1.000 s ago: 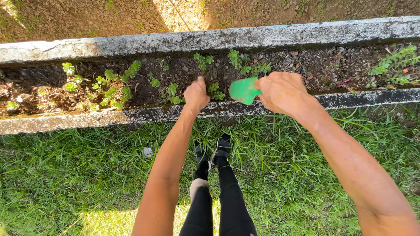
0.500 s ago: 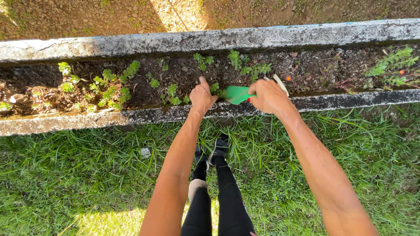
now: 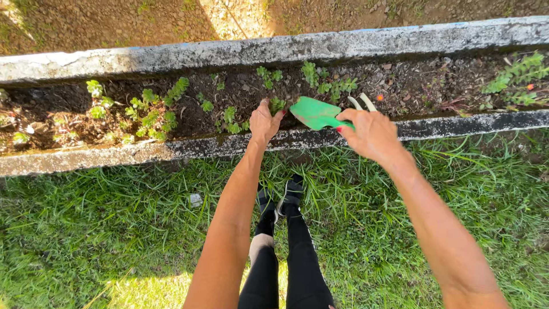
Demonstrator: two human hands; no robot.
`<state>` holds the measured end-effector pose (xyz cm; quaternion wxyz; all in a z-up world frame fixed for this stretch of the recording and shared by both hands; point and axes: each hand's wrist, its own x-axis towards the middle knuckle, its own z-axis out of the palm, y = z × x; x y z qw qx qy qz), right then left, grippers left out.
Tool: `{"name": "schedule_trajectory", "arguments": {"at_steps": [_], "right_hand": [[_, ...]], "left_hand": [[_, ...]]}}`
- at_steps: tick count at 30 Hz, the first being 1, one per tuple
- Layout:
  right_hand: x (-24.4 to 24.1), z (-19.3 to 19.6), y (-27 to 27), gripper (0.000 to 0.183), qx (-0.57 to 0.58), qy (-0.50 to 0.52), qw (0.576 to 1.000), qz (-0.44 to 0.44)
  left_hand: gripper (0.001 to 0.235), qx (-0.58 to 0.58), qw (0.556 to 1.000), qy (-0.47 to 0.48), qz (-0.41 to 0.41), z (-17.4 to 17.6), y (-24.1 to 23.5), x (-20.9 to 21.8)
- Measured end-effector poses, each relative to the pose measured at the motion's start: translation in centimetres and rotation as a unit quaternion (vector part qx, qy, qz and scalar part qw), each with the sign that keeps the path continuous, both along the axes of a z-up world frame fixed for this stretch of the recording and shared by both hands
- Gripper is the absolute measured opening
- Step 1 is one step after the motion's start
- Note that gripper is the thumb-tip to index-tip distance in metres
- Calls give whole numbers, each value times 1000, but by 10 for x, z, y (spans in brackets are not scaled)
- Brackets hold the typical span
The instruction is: The person uses a small green hand trowel to loosen soil and remove weeds from a narrow concrete planter box. They pull the weeds out by hand and discard them while moving along the length of the planter.
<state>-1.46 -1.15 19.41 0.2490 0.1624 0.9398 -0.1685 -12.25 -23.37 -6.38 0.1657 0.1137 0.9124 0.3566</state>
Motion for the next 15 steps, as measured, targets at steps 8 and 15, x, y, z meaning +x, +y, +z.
{"name": "schedule_trajectory", "arguments": {"at_steps": [8,15], "right_hand": [[-78,24,6,25,-170,-208,963,-4],[-87,-40,-18,16,-232,-212,930,-193]], "left_hand": [[53,-6,997,-81,-4,18,3,3],[58,-11,992,-124,-12,14,-6,16]]}}
